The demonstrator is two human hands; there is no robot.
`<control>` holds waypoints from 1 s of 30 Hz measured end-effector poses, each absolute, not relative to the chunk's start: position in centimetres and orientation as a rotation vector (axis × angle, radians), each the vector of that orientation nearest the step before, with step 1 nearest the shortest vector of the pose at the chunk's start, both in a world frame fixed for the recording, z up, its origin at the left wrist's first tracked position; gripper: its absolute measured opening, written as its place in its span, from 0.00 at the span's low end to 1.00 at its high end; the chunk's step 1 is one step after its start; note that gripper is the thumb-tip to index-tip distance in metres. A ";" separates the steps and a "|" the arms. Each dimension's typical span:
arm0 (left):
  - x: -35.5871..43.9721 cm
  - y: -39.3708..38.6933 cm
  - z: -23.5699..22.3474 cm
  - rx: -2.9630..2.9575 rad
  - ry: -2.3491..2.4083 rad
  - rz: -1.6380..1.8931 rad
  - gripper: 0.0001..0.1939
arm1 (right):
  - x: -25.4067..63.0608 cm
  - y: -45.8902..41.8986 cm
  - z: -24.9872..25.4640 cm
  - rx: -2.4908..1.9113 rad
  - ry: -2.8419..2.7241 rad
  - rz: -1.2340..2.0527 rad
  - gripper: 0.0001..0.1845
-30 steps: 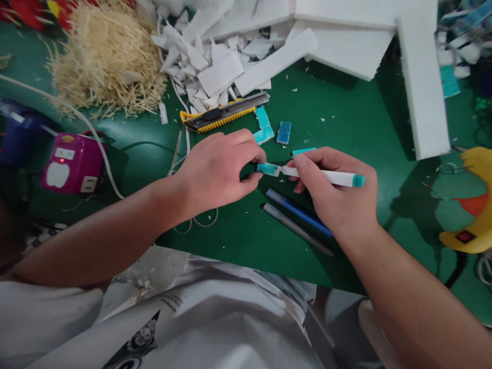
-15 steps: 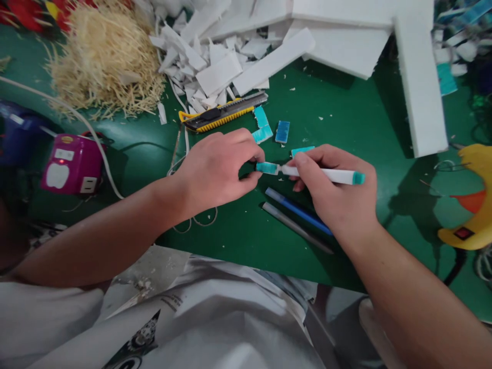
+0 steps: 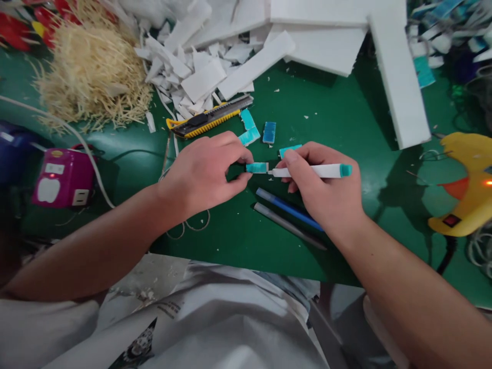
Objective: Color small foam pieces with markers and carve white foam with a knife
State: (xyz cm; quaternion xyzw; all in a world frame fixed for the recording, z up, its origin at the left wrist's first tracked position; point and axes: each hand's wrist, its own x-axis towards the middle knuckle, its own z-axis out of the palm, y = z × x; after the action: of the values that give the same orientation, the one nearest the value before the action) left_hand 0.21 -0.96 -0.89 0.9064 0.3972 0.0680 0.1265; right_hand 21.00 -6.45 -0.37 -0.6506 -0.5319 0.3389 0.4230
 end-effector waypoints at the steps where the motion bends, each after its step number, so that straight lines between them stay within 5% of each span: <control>1: 0.2 -0.9 -1.0 2.639 1.150 0.213 0.10 | 21.0 -6.4 -0.3 -1.628 -1.324 0.848 0.15; 30: 0.1 -0.9 -1.1 2.644 1.137 0.239 0.10 | 21.1 -6.2 -0.3 -1.652 -1.331 0.768 0.12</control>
State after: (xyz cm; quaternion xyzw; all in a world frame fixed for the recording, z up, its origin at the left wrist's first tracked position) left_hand 0.08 -0.94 -1.10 0.9082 0.3904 0.0822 0.1264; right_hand 21.12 -6.18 -0.27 -0.6616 -0.5331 0.3076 0.4283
